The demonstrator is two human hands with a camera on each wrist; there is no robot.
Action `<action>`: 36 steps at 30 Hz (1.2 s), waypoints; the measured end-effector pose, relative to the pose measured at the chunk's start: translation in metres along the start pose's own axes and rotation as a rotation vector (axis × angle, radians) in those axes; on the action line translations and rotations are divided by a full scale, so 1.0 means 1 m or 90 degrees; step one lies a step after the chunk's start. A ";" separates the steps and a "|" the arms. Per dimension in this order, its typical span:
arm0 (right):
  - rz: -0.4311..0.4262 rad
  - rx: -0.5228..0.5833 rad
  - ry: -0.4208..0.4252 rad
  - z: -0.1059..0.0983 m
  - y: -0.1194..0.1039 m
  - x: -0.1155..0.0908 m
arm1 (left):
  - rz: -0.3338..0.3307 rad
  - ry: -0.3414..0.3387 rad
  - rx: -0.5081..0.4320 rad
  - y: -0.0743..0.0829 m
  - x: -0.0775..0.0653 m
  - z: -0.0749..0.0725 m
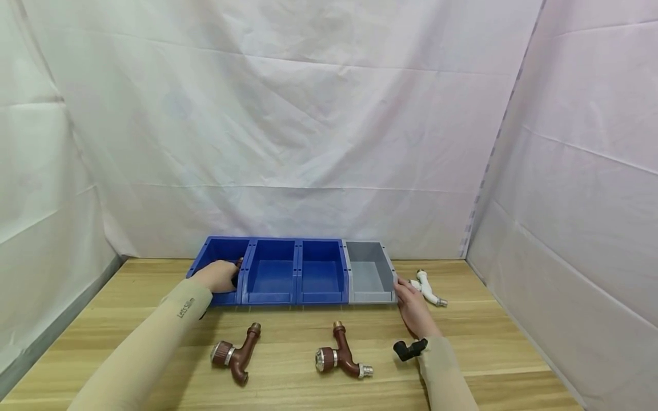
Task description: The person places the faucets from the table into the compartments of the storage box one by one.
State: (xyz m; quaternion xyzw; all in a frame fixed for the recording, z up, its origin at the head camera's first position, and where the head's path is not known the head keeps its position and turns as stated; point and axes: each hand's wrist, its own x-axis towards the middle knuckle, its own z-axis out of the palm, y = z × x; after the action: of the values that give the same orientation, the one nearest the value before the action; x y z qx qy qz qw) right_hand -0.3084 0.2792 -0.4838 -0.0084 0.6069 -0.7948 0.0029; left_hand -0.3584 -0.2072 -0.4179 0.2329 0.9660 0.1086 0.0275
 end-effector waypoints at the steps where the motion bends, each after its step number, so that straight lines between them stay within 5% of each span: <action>1: 0.001 0.003 0.001 0.000 -0.001 0.000 | 0.001 0.000 0.001 0.000 0.000 0.000; 16: -0.003 -0.010 -0.010 -0.001 0.000 0.002 | -0.034 -0.016 -0.004 -0.002 0.003 0.001; 36: -0.008 0.020 -0.005 -0.001 0.002 -0.001 | -0.006 -0.034 0.003 -0.008 0.005 0.000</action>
State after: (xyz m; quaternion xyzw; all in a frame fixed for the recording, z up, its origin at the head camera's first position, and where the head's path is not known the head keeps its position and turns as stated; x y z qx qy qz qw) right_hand -0.3072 0.2793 -0.4855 -0.0158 0.5943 -0.8041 0.0003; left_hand -0.3662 -0.2119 -0.4196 0.2316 0.9662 0.0996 0.0534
